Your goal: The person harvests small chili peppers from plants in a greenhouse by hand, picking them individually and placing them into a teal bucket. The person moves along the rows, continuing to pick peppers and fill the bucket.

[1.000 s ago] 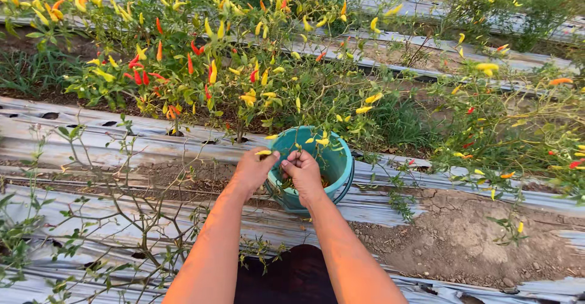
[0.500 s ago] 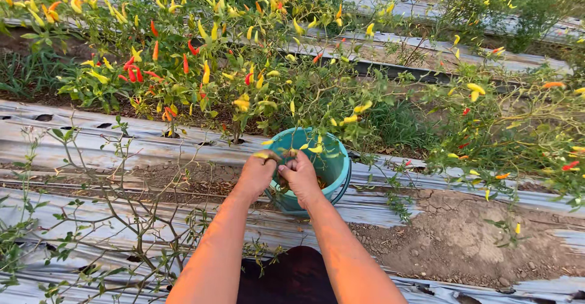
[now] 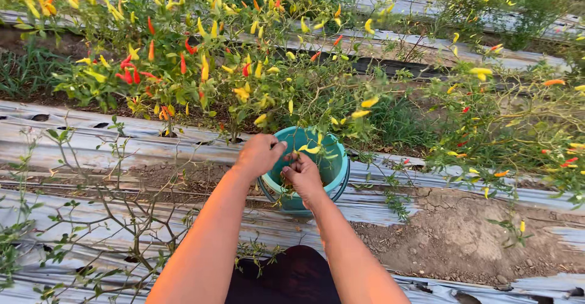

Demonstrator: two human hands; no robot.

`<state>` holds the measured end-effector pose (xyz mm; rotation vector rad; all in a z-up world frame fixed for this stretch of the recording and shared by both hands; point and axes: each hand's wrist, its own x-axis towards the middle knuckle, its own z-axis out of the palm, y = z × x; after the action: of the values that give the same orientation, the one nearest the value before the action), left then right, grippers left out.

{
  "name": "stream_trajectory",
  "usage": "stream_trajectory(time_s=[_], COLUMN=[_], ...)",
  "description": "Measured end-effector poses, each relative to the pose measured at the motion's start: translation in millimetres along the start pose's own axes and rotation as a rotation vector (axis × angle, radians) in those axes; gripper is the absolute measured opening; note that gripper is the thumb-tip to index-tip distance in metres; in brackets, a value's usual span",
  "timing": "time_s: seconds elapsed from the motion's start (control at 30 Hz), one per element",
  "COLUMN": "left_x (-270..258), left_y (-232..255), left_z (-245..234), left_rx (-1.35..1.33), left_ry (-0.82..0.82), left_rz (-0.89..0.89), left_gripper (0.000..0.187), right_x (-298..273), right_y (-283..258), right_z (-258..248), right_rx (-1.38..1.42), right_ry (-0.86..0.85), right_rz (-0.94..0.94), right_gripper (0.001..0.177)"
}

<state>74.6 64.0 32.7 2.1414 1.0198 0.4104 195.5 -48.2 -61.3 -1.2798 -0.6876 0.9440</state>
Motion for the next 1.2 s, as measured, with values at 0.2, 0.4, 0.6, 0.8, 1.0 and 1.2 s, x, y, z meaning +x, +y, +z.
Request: stream_trajectory(time_s=[0.2,0.4,0.6,0.8,1.0,1.2], left_x=[17.3,24.2,12.5,17.4,35.6,30.5], left_y=[-25.9,-30.3,-40.7,-73.3,-68.9,-80.6], left_z=[29.4,47.3,46.3,68.9,89.3,56.5], left_rx=[-0.583,-0.580,-0.809,-0.992,-1.106,-0.677], left_ry=[-0.145,-0.054,0.087,-0.035,-0.046,0.131], left_rz=[0.022,0.165,-0.186,-0.646,-0.455,-0.289], left_gripper=[0.022,0.022,0.020,0.035,0.062,0.061], right_x=[-1.7,-3.2,6.5,-14.4,-40.1,-21.3], right_y=[3.9,4.6,-22.2,-39.1,-26.1,-0.5], right_z=[-9.8,-4.0,-16.0,-22.5,-19.3,-4.3], right_rx=[0.106,0.001,-0.081,-0.993,-1.392,-1.292], right_ry=[-0.032,0.072,0.337,0.593,0.494,0.329], right_rz=[-0.034,-0.008,-0.307,-0.309,-0.370,-0.280], right_gripper=[0.021,0.021,0.021,0.028,0.029,0.024])
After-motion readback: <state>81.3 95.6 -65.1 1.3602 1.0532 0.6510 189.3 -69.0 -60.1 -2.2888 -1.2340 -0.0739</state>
